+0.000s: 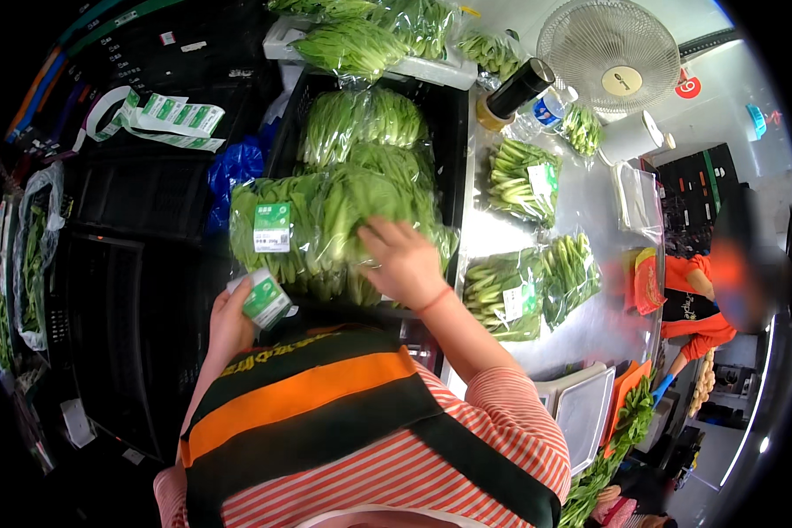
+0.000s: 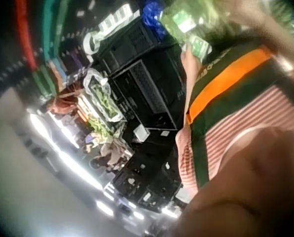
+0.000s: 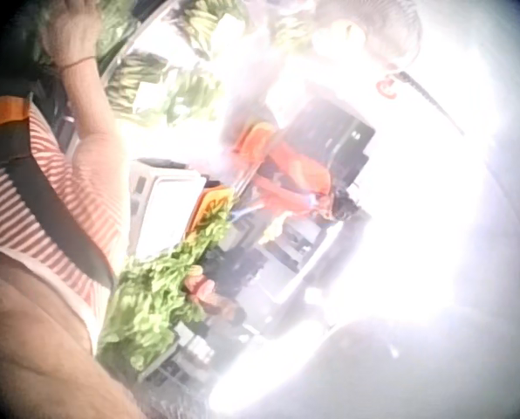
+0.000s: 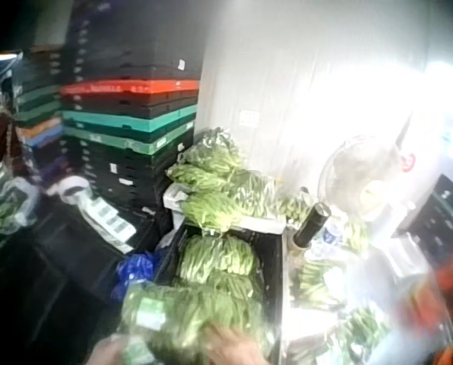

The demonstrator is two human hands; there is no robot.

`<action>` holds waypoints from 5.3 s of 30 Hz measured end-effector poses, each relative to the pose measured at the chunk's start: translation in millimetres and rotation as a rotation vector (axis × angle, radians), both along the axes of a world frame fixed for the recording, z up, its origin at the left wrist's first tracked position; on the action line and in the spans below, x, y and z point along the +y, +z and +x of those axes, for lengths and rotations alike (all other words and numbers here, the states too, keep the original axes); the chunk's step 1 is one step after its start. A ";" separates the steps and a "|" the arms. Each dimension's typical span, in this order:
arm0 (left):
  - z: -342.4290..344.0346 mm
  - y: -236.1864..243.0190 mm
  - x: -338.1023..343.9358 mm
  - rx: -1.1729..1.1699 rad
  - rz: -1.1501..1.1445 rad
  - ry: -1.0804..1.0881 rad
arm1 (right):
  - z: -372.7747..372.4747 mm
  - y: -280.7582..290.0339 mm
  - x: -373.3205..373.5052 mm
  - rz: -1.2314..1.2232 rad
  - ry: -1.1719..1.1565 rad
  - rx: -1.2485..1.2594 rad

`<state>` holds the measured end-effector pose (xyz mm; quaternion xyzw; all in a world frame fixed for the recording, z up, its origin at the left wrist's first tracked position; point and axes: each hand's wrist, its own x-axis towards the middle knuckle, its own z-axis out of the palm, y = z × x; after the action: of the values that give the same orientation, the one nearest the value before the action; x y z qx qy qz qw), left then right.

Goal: The person applies printed labels to pre-packaged bundles of green leafy vegetables on a stainless steel table. They then place the labeled bundles into black plastic crates. Other workers are visible in the background performing similar tasks.

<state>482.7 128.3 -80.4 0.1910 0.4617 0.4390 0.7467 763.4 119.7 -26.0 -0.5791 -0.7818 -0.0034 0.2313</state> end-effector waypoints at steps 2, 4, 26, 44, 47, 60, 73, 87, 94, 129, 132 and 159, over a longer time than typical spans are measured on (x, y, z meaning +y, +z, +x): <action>6.8 -0.1 1.3 0.043 0.058 -0.044 | -13.8 -22.3 -1.2 -0.147 0.051 0.050; 10.4 6.1 -2.0 0.129 0.111 -0.150 | -36.6 -24.4 -7.2 -0.022 0.071 0.274; -83.7 -8.6 -1.9 0.003 0.095 0.248 | 13.6 -34.3 39.3 0.118 -0.433 0.147; -81.2 10.4 -62.1 0.432 -0.021 -0.377 | 76.5 -52.4 337.0 0.386 -0.257 -0.187; -71.1 12.4 -39.4 0.334 -0.229 -0.436 | 56.9 3.5 292.7 0.551 -0.087 -0.078; -64.6 5.5 -4.8 0.059 0.079 0.069 | -131.9 -3.2 42.9 -0.078 0.258 0.267; -66.4 -23.5 -18.4 -0.046 -0.075 0.206 | -150.7 -9.6 21.9 0.074 0.635 0.502; -72.2 45.0 5.7 -0.218 0.079 0.404 | -158.3 -2.9 73.3 -0.458 0.708 0.940; -81.9 17.2 -9.8 0.151 0.323 0.117 | -186.8 -36.6 56.8 -0.649 0.537 0.796; -71.8 64.9 9.7 0.239 -0.034 0.645 | 7.5 -123.9 359.3 -0.264 -0.349 -0.262; -75.8 67.7 28.9 0.094 -0.081 0.607 | -25.2 -38.3 321.0 -0.133 0.141 0.263; -11.7 49.3 69.4 0.472 0.231 0.352 | -128.3 18.7 162.1 0.455 0.947 0.222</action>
<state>471.0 197.6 -31.1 0.2885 0.5952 0.5546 0.5049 635.1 281.8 -7.3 -0.0951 -0.9078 -0.0066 0.4085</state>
